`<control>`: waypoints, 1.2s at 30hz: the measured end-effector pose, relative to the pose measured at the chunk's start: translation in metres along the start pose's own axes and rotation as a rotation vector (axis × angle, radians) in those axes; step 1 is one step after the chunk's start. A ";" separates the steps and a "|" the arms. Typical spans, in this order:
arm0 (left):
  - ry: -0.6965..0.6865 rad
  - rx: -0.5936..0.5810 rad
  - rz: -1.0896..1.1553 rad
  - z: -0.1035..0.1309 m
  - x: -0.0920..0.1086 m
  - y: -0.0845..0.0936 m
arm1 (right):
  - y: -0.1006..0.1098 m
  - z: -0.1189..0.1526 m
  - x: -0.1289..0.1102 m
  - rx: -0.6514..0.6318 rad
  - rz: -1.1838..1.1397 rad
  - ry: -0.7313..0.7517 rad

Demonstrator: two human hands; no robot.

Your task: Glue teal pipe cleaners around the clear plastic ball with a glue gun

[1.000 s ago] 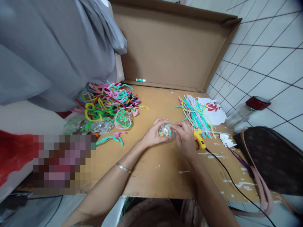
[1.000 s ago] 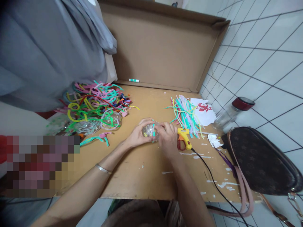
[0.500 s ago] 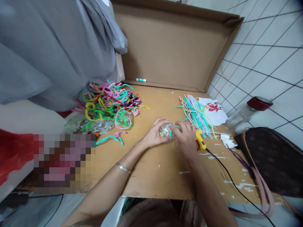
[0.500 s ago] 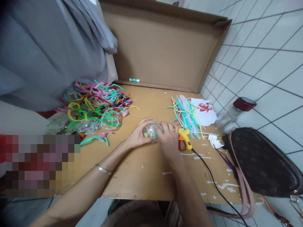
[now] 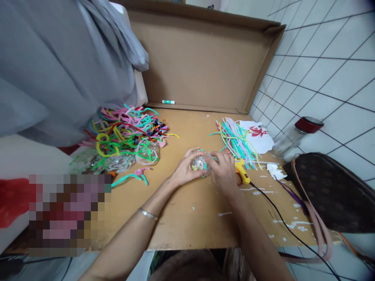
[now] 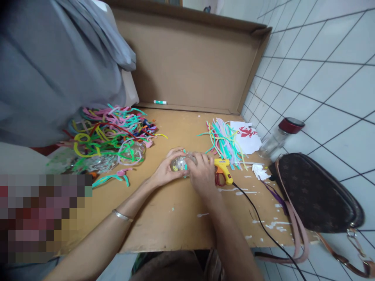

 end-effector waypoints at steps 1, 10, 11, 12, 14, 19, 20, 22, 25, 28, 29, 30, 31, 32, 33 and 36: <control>0.008 0.002 0.003 0.000 0.000 0.001 | -0.001 0.000 0.000 -0.005 -0.007 -0.002; 0.104 0.066 0.016 0.001 -0.005 0.008 | 0.001 0.003 0.003 0.059 -0.128 -0.027; 0.124 0.083 0.020 0.002 -0.007 0.010 | 0.002 0.003 0.008 0.081 -0.167 -0.061; 0.149 0.102 0.028 0.002 -0.009 0.012 | 0.004 0.004 0.014 0.119 -0.206 -0.106; 0.204 0.129 0.053 0.003 -0.014 0.016 | 0.010 0.009 0.030 0.237 -0.261 -0.221; 0.247 0.163 0.093 0.003 -0.016 0.020 | 0.014 0.026 0.065 0.274 0.062 -0.566; 0.244 0.170 0.092 0.002 -0.015 0.020 | 0.011 0.029 0.071 0.168 0.174 -0.639; 0.241 0.176 0.089 0.001 -0.016 0.020 | 0.001 0.035 0.083 -0.080 0.308 -0.764; 0.240 0.182 0.094 0.001 -0.016 0.020 | -0.013 0.045 0.096 -0.354 0.285 -0.863; 0.232 0.183 0.106 0.000 -0.016 0.020 | -0.022 0.051 0.105 -0.475 0.170 -0.937; 0.229 0.182 0.109 0.000 -0.016 0.020 | -0.024 0.052 0.108 -0.492 0.130 -0.964; 0.228 0.181 0.112 0.000 -0.016 0.020 | -0.025 0.052 0.111 -0.502 0.093 -0.984; 0.226 0.181 0.114 0.000 -0.016 0.019 | -0.026 0.053 0.113 -0.506 0.061 -0.997; 0.225 0.181 0.116 0.000 -0.017 0.019 | -0.026 0.052 0.114 -0.503 0.034 -1.003; 0.224 0.182 0.118 0.000 -0.017 0.019 | -0.025 0.052 0.115 -0.487 0.009 -1.005; 0.218 0.185 0.121 0.001 -0.018 0.019 | -0.015 0.050 0.115 -0.352 -0.046 -1.019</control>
Point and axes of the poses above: each hand's wrist, its own z-axis away from the middle knuckle, its own y-axis out of the back of the hand, x = y × z, the point moved 7 cm from there along -z, towards the middle knuckle, and after that the axes turned 13 degrees about -x, right-handed, at the moved point
